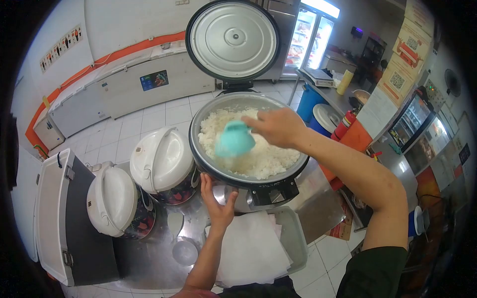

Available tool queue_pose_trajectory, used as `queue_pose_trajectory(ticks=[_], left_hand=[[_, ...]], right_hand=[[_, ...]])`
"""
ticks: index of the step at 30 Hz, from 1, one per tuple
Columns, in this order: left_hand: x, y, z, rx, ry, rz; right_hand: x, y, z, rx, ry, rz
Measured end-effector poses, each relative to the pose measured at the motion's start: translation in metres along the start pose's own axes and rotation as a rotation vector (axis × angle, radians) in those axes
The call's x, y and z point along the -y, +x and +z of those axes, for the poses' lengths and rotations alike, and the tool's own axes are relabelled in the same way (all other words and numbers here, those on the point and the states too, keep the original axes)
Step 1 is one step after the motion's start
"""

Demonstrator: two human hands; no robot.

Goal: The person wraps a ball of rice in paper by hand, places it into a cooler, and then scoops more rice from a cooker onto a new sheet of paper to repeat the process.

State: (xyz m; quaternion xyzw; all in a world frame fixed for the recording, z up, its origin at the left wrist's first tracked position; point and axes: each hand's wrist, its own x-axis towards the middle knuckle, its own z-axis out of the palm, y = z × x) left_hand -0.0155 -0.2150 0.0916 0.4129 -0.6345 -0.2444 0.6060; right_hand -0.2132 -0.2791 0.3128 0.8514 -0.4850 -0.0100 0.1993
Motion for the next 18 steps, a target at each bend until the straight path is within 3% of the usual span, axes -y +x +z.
queue_pose_trajectory(ticks=[1,4,5,7,11,14,18], left_hand=[[-0.001,0.000,0.000,-0.005,-0.001,0.005],[-0.001,0.000,0.001,-0.007,-0.026,-0.010],[0.000,0.001,0.002,-0.007,-0.027,-0.003],[0.001,0.000,0.001,-0.009,0.006,0.014],[0.001,0.001,0.002,-0.015,0.003,0.013],[0.002,0.001,0.001,-0.021,0.003,0.017],[0.003,0.000,0.002,-0.014,0.015,0.023]], right_hand=[[0.000,0.002,-0.001,0.000,-0.002,0.000],[0.012,0.009,0.002,0.380,-0.047,0.316],[0.017,0.013,0.003,0.375,-0.049,0.319],[0.035,0.022,-0.014,0.588,-0.066,0.265],[0.052,0.033,-0.028,0.781,0.090,0.302],[0.046,0.029,-0.029,0.810,0.192,0.354],[0.038,0.021,-0.040,0.760,0.258,0.272]])
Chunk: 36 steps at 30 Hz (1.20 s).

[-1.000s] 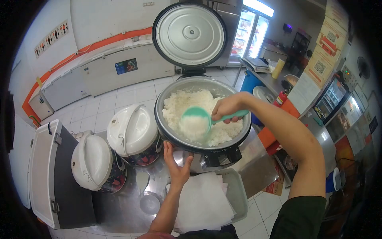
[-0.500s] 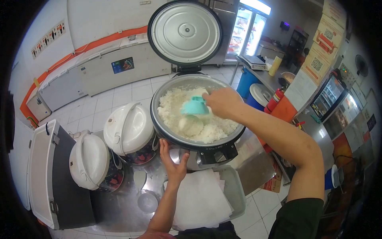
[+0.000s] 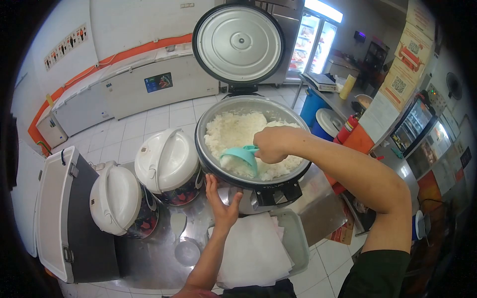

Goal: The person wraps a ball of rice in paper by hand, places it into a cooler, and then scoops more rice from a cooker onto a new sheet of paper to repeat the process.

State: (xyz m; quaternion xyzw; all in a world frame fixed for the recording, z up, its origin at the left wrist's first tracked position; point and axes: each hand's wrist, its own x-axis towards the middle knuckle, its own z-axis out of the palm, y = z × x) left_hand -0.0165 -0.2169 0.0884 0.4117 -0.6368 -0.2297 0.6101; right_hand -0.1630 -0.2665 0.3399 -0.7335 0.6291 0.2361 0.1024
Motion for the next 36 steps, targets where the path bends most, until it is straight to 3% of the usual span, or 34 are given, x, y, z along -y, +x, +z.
queue_pose_trajectory(ticks=[6,9,12,13,15,16,23,36], left_hand=[[0.000,-0.001,-0.003,0.014,0.012,0.003],[-0.002,0.002,-0.004,0.024,0.019,-0.002],[-0.003,0.002,-0.004,0.030,0.020,-0.010],[-0.003,0.002,-0.004,0.029,0.017,-0.010],[-0.001,0.000,-0.004,0.029,0.022,-0.011],[-0.001,0.001,-0.003,0.023,0.027,-0.001],[-0.002,0.001,-0.004,0.029,0.030,0.000],[0.000,-0.001,-0.001,0.025,0.013,0.010]], right_hand=[[-0.028,0.008,0.015,-0.140,0.091,-0.189],[-0.052,0.017,0.007,0.011,0.216,-0.201],[-0.066,0.012,0.012,-0.411,0.047,-0.401],[-0.055,0.007,0.015,-0.404,0.050,-0.402],[-0.027,-0.003,0.023,-0.549,-0.232,-0.143],[-0.019,-0.001,0.035,-0.599,-0.304,-0.130],[-0.001,-0.012,0.021,-0.316,-0.127,-0.098],[-0.019,-0.002,0.026,-0.171,0.284,-0.115]])
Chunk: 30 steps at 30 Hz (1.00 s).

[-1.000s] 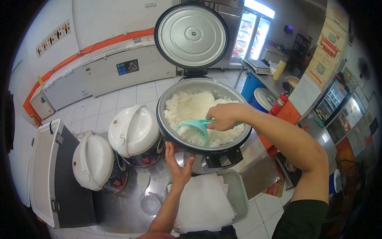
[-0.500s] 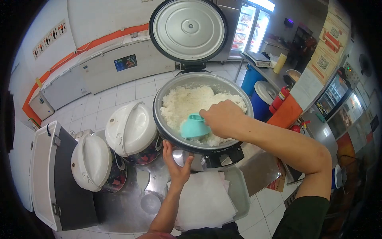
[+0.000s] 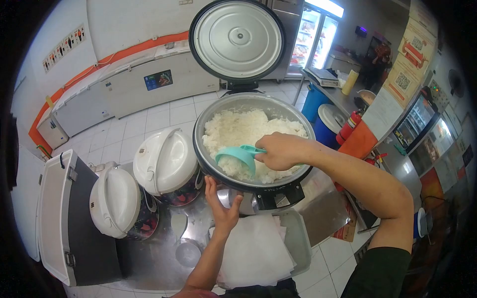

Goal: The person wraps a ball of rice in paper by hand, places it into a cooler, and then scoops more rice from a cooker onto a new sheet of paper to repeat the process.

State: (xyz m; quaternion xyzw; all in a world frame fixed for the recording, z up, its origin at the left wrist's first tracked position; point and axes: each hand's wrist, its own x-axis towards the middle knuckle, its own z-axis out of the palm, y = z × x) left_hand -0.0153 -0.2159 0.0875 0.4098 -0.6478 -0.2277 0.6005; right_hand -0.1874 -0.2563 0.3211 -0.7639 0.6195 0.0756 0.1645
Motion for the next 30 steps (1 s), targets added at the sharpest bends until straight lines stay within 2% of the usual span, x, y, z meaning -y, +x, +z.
queue_pose_trajectory(ticks=[3,5,9,11,15,18,19,21,22,23,25,30], left_hand=[[-0.001,0.002,-0.001,0.001,0.005,0.006],[-0.001,0.001,-0.003,0.008,0.008,0.000],[0.001,0.005,0.001,-0.006,0.009,0.008],[0.002,0.003,0.000,0.002,0.011,0.001],[0.001,0.002,-0.001,-0.001,0.024,0.007],[0.001,0.002,0.000,-0.009,0.011,0.007],[0.001,0.002,0.000,-0.009,0.015,0.014],[0.001,0.002,0.001,-0.019,0.007,0.019],[0.001,0.002,0.001,-0.024,0.002,0.023],[0.002,0.002,0.002,-0.018,0.001,0.032],[0.003,0.000,0.002,-0.021,0.006,0.013],[0.008,0.000,0.003,-0.024,-0.017,0.029]], right_hand=[[-0.007,0.005,-0.010,0.032,-0.014,-0.051],[-0.002,0.004,-0.026,0.294,0.175,0.140],[-0.025,0.011,-0.033,0.346,0.323,0.164],[-0.030,0.009,-0.035,0.528,0.560,0.175],[-0.024,-0.006,-0.038,0.405,0.607,0.196],[-0.033,-0.021,-0.027,0.314,0.884,0.199],[-0.031,-0.022,-0.028,0.311,0.881,0.199],[-0.028,-0.025,-0.031,0.074,0.476,0.193],[-0.034,-0.011,-0.019,-0.169,0.130,-0.032],[-0.039,-0.010,-0.011,-0.178,0.134,-0.028],[-0.006,-0.006,-0.002,-0.245,-0.260,0.127],[0.014,0.023,0.020,-0.148,-0.353,0.123]])
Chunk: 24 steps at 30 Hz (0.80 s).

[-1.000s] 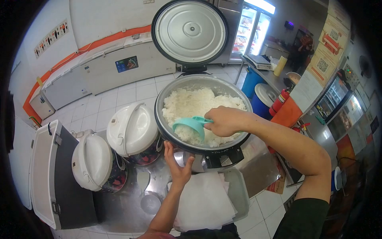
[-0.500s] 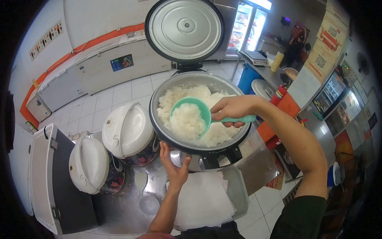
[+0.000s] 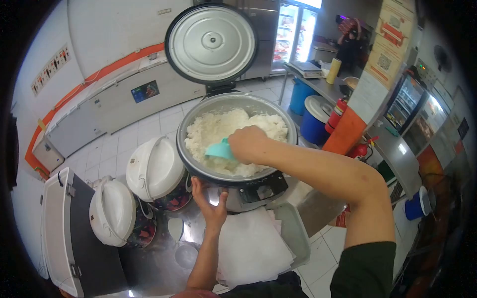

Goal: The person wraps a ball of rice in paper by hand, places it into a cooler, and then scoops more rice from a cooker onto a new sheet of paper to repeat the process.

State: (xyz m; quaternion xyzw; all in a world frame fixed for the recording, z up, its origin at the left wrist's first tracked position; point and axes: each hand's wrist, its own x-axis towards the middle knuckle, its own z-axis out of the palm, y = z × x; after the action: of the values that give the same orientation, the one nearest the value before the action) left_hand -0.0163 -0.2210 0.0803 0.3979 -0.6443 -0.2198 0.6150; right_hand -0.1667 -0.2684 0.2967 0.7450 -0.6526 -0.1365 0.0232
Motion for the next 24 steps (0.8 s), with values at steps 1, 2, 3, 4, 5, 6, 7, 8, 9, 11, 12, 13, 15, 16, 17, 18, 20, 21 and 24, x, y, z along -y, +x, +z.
queue_pose_trajectory(ticks=[1,2,3,4,5,6,7,8,9,11,12,13,15,16,17,18,20,21,24], left_hand=[[0.000,-0.001,0.001,-0.001,0.008,-0.009],[0.000,-0.001,0.003,0.008,-0.004,-0.003],[0.001,-0.001,0.003,0.007,-0.007,-0.011],[0.001,-0.002,0.002,0.000,-0.004,-0.022],[0.001,-0.001,0.002,-0.009,-0.001,-0.025],[0.000,-0.002,0.001,-0.003,-0.006,-0.017],[0.000,-0.001,0.001,-0.001,-0.010,-0.008],[-0.001,0.000,0.001,-0.016,0.003,-0.016],[-0.002,-0.001,0.000,-0.009,0.016,-0.006],[-0.002,0.001,0.000,-0.004,0.031,0.012],[-0.002,0.001,0.000,-0.008,0.019,0.009],[-0.003,0.000,0.001,-0.008,0.006,0.006],[-0.004,0.001,0.001,-0.008,0.018,0.017],[-0.003,0.000,-0.001,0.002,0.030,0.020],[-0.003,0.000,-0.002,-0.006,0.036,0.020],[-0.002,0.001,-0.002,-0.005,0.035,0.030],[-0.002,0.000,-0.002,-0.003,0.039,0.029],[-0.003,0.003,0.000,-0.004,0.033,0.027],[-0.006,0.006,-0.002,0.007,0.037,0.006]], right_hand=[[0.001,-0.001,-0.002,0.042,-0.014,-0.041],[-0.001,-0.004,-0.005,0.043,-0.014,-0.025],[-0.002,-0.005,-0.011,0.115,-0.003,-0.024],[-0.002,-0.005,-0.017,0.188,0.007,-0.031],[-0.006,-0.004,-0.022,0.188,0.000,-0.039],[-0.012,-0.004,-0.024,0.250,0.039,-0.049],[-0.016,-0.002,-0.027,0.311,0.073,-0.063],[-0.019,-0.001,-0.029,0.312,0.067,-0.084],[-0.021,-0.002,-0.030,0.342,0.108,-0.073],[-0.019,0.001,-0.034,0.365,0.150,-0.065],[-0.018,0.001,-0.036,0.413,0.177,-0.059],[-0.018,0.000,-0.037,0.462,0.206,-0.051],[-0.025,-0.001,-0.039,0.472,0.246,-0.078],[-0.029,-0.001,-0.039,0.491,0.294,-0.103],[-0.032,0.002,-0.038,0.489,0.289,-0.112],[-0.036,0.005,-0.038,0.505,0.330,-0.105],[-0.044,0.010,-0.035,0.531,0.373,-0.102],[-0.048,0.014,-0.035,0.553,0.433,-0.078],[-0.065,0.019,-0.033,0.602,0.641,-0.025]])
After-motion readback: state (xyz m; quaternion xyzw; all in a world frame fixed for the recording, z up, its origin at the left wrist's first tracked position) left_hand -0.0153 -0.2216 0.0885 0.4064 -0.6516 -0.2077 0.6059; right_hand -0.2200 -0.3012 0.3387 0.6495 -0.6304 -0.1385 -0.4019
